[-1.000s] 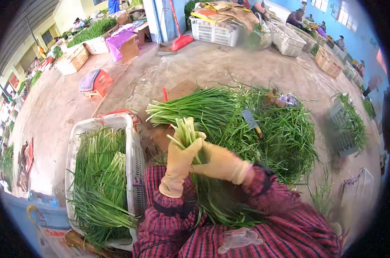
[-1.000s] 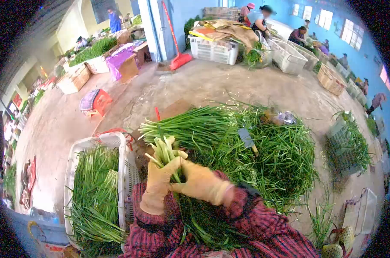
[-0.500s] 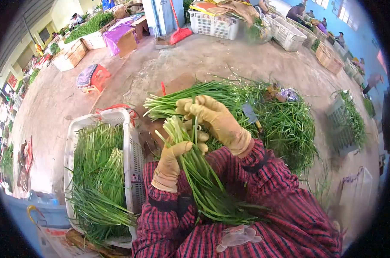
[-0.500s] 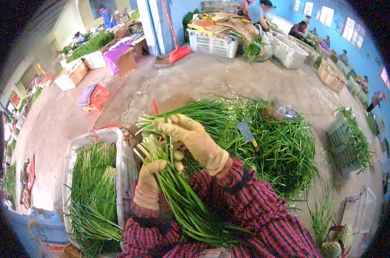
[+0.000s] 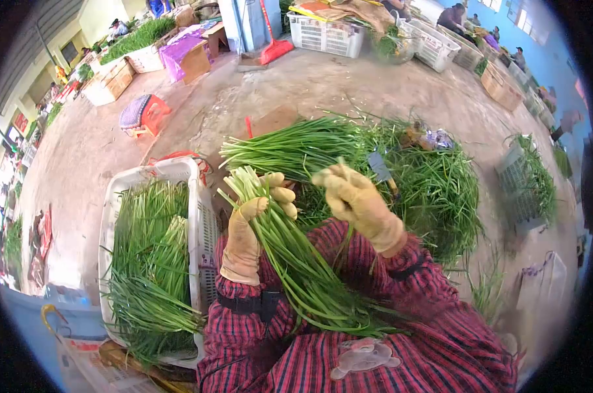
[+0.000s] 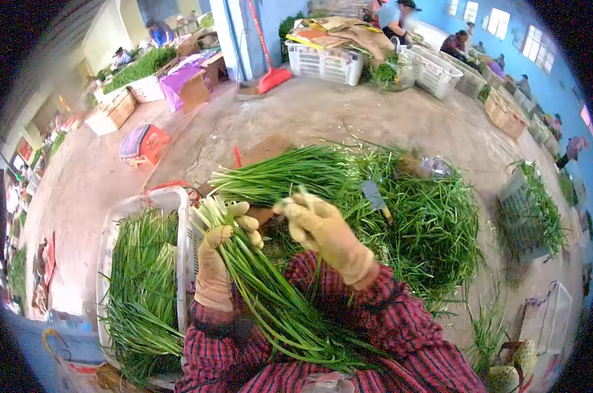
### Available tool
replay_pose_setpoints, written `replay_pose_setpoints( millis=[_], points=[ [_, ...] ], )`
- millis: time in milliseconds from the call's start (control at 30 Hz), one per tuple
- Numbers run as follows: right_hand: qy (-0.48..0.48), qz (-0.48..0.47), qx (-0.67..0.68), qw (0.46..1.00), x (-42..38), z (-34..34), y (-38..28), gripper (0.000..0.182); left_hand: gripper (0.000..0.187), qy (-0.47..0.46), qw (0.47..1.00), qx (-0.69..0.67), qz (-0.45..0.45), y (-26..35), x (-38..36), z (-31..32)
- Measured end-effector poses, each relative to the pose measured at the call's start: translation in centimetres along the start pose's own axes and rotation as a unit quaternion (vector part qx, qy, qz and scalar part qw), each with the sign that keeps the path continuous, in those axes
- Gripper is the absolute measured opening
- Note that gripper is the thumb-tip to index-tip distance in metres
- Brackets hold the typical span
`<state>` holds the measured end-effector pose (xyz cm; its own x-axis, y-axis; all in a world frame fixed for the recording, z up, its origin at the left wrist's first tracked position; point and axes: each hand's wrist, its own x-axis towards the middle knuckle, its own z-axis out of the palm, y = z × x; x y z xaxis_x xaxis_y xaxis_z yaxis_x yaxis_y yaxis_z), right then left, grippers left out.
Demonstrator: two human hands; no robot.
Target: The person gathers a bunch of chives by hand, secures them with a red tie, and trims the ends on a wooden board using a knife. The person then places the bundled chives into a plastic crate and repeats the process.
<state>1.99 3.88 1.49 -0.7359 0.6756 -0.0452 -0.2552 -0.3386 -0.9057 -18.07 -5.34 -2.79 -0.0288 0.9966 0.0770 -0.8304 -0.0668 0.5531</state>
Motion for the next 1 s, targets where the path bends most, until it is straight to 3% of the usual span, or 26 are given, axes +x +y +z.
replay_pose_setpoints(
  millis=[33, 100, 167, 200, 233, 300, 367, 433, 500, 567, 633, 667, 700, 767, 833, 933, 967, 1000],
  points=[
    [0.031, -0.013, -0.067, 0.997, 0.5, 1.4, 0.1, 0.023, 0.051, -0.003, 1.000, 0.002, -0.002, -0.2, 0.0, 0.2],
    [-0.025, -0.061, -0.137, 0.988, 1.6, 2.9, 0.8, 0.023, 0.058, 0.054, 0.992, 0.111, 0.001, -0.8, -0.1, 0.6],
    [0.026, -0.128, -0.223, 0.966, 1.4, 4.0, 1.6, 0.022, 0.063, 0.041, 0.992, 0.115, 0.029, -1.5, -0.1, 1.8],
    [0.012, -0.104, -0.132, 0.986, 1.4, 4.5, 1.4, 0.018, 0.063, 0.055, 0.990, 0.114, 0.060, -1.5, -0.2, 2.7],
    [0.010, -0.106, -0.132, 0.985, 0.9, 4.5, 0.8, 0.018, 0.063, 0.070, 0.987, 0.111, 0.092, -1.3, -0.3, 3.2],
    [-0.037, -0.015, -0.199, 0.979, -1.1, 3.9, -1.2, 0.015, 0.059, 0.067, 0.985, 0.131, 0.086, -0.2, -0.5, 1.7],
    [-0.086, -0.015, -0.121, 0.989, -3.3, 3.0, -1.4, 0.012, 0.053, 0.034, 0.991, 0.065, 0.111, 0.1, -0.3, -1.1],
    [-0.077, -0.031, -0.084, 0.993, -5.6, 1.7, -1.5, 0.019, 0.051, 0.089, 0.988, 0.023, 0.120, 0.5, -0.6, -1.1],
    [-0.044, -0.038, 0.001, 0.998, -8.5, -0.5, -1.1, 0.026, 0.050, 0.030, 0.989, -0.042, 0.137, 0.8, -0.7, -3.1],
    [-0.021, -0.102, -0.002, 0.995, -10.7, -2.9, -0.7, 0.030, 0.055, 0.049, 0.986, -0.069, 0.145, 1.1, -1.0, -3.8],
    [0.006, -0.007, -0.074, 0.997, -9.9, -4.4, -2.0, 0.023, 0.062, -0.021, 0.988, -0.087, 0.128, 1.8, -1.5, -2.7],
    [0.008, -0.002, -0.262, 0.965, -8.4, -4.1, -2.3, 0.016, 0.073, -0.021, 0.989, -0.087, 0.118, 1.5, -1.8, -1.6],
    [0.102, -0.089, -0.428, 0.894, -7.2, -2.6, -1.6, 0.022, 0.073, -0.023, 0.989, -0.089, 0.115, 1.2, -1.7, -1.0],
    [0.074, -0.270, -0.516, 0.809, -4.6, -1.1, -1.2, 0.027, 0.078, -0.092, 0.991, -0.031, 0.091, 0.5, -1.0, -0.1],
    [0.058, -0.220, -0.442, 0.868, -2.3, 1.7, -1.3, 0.023, 0.083, -0.078, 0.994, -0.017, 0.079, -0.3, -1.1, 1.4],
    [0.054, -0.190, -0.405, 0.893, 1.0, 5.1, -0.2, 0.021, 0.080, -0.014, 0.995, 0.072, 0.071, -0.9, -1.3, 3.6],
    [0.051, -0.175, -0.395, 0.900, 1.2, 6.3, -0.6, 0.021, 0.075, -0.009, 0.996, 0.083, 0.018, -1.3, -1.7, 0.2],
    [0.065, -0.165, -0.400, 0.899, 1.6, 6.8, -0.6, 0.020, 0.072, 0.033, 0.994, 0.093, 0.039, -1.1, -1.9, 1.1]
  ],
)
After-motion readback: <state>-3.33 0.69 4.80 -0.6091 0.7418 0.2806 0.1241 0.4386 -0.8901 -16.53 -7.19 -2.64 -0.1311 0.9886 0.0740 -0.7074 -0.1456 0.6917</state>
